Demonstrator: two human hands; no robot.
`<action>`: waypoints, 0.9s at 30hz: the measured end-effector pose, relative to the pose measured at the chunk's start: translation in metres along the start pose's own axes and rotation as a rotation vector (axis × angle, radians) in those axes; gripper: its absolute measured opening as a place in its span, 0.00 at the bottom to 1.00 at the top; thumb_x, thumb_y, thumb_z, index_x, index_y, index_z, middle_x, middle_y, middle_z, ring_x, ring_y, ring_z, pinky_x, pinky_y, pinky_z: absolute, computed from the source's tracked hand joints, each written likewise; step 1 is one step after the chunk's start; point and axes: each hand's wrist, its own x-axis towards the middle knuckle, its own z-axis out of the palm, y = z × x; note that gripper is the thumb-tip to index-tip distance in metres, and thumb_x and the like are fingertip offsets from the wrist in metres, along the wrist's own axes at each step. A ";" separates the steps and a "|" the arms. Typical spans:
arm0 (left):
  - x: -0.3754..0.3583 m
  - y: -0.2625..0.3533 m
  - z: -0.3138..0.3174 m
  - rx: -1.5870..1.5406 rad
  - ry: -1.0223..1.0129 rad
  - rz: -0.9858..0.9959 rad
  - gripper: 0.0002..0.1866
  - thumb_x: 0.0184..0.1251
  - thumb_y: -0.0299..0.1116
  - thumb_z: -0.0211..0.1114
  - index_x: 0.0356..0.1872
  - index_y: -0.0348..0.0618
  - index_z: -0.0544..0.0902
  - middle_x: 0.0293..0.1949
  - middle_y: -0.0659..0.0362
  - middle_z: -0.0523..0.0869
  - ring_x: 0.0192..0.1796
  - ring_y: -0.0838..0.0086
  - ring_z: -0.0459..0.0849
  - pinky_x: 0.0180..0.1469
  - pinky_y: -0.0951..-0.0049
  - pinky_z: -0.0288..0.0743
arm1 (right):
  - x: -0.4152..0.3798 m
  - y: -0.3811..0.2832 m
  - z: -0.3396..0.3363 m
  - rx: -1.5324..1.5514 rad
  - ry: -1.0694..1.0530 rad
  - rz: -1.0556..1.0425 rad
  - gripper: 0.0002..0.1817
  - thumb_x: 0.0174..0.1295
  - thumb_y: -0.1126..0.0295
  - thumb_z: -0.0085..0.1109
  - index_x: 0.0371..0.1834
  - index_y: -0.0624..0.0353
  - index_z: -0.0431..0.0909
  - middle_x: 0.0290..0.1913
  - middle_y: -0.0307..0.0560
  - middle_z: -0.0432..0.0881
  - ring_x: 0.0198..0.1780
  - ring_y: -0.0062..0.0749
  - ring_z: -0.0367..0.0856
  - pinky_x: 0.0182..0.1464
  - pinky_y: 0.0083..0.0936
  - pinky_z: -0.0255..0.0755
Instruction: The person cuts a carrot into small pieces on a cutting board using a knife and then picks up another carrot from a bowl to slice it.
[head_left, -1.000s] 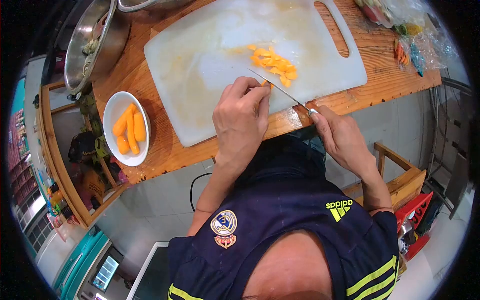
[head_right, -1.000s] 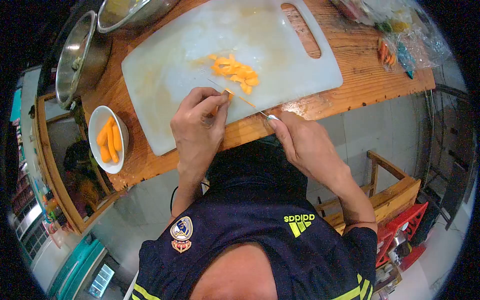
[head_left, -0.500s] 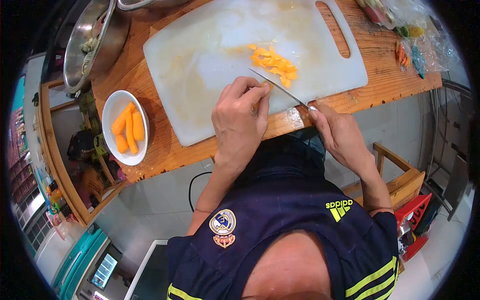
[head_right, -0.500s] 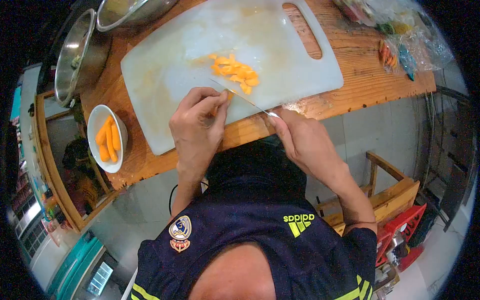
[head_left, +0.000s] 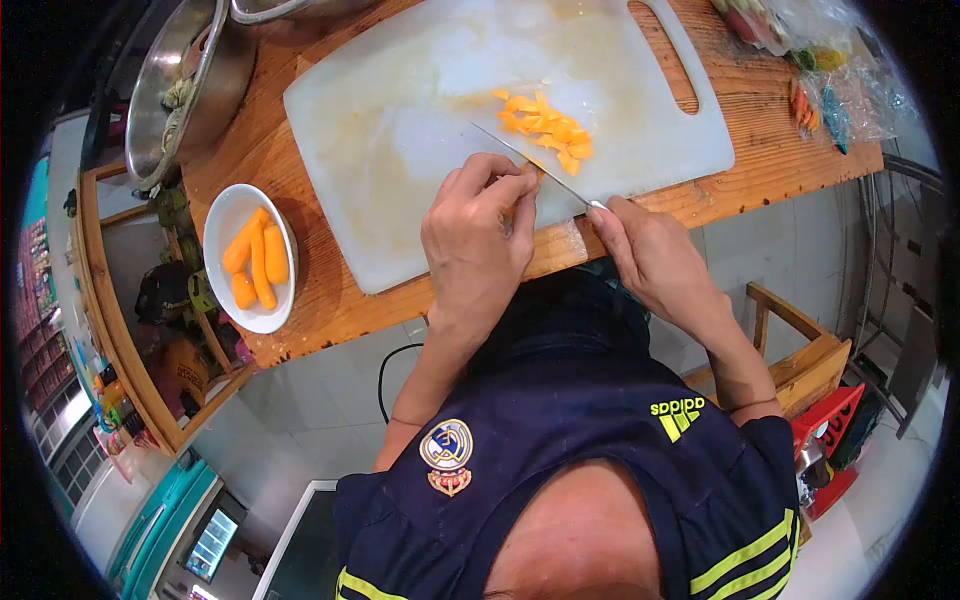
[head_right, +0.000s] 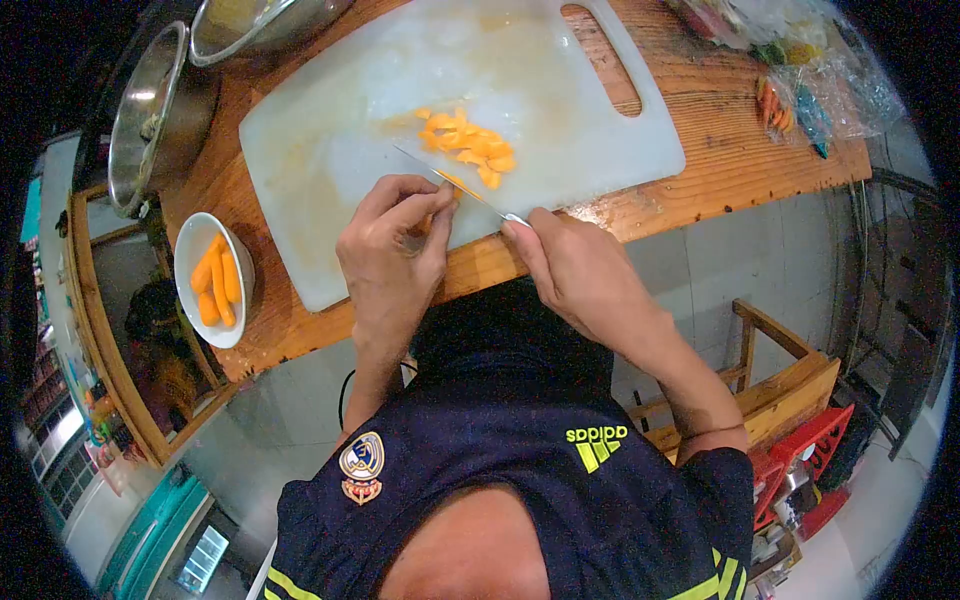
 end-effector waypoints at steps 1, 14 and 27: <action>0.000 0.000 0.000 -0.001 0.003 0.000 0.05 0.58 0.23 0.74 0.36 0.40 0.91 0.37 0.56 0.88 0.34 0.66 0.88 0.38 0.70 0.81 | 0.002 -0.001 -0.001 -0.003 -0.018 0.011 0.21 0.80 0.57 0.46 0.35 0.65 0.75 0.27 0.65 0.79 0.33 0.67 0.79 0.36 0.53 0.71; 0.000 -0.002 0.001 -0.013 0.019 0.003 0.05 0.58 0.23 0.75 0.35 0.39 0.90 0.36 0.57 0.88 0.34 0.67 0.88 0.37 0.70 0.81 | -0.022 -0.002 -0.014 0.039 0.000 0.082 0.18 0.79 0.61 0.49 0.35 0.64 0.75 0.27 0.66 0.78 0.34 0.67 0.78 0.35 0.51 0.70; 0.000 -0.002 0.001 -0.023 0.017 -0.005 0.05 0.59 0.23 0.74 0.36 0.39 0.91 0.37 0.56 0.89 0.33 0.67 0.88 0.37 0.70 0.81 | -0.005 0.004 -0.003 0.009 0.011 0.034 0.22 0.80 0.58 0.45 0.33 0.66 0.74 0.28 0.66 0.78 0.35 0.66 0.79 0.38 0.52 0.70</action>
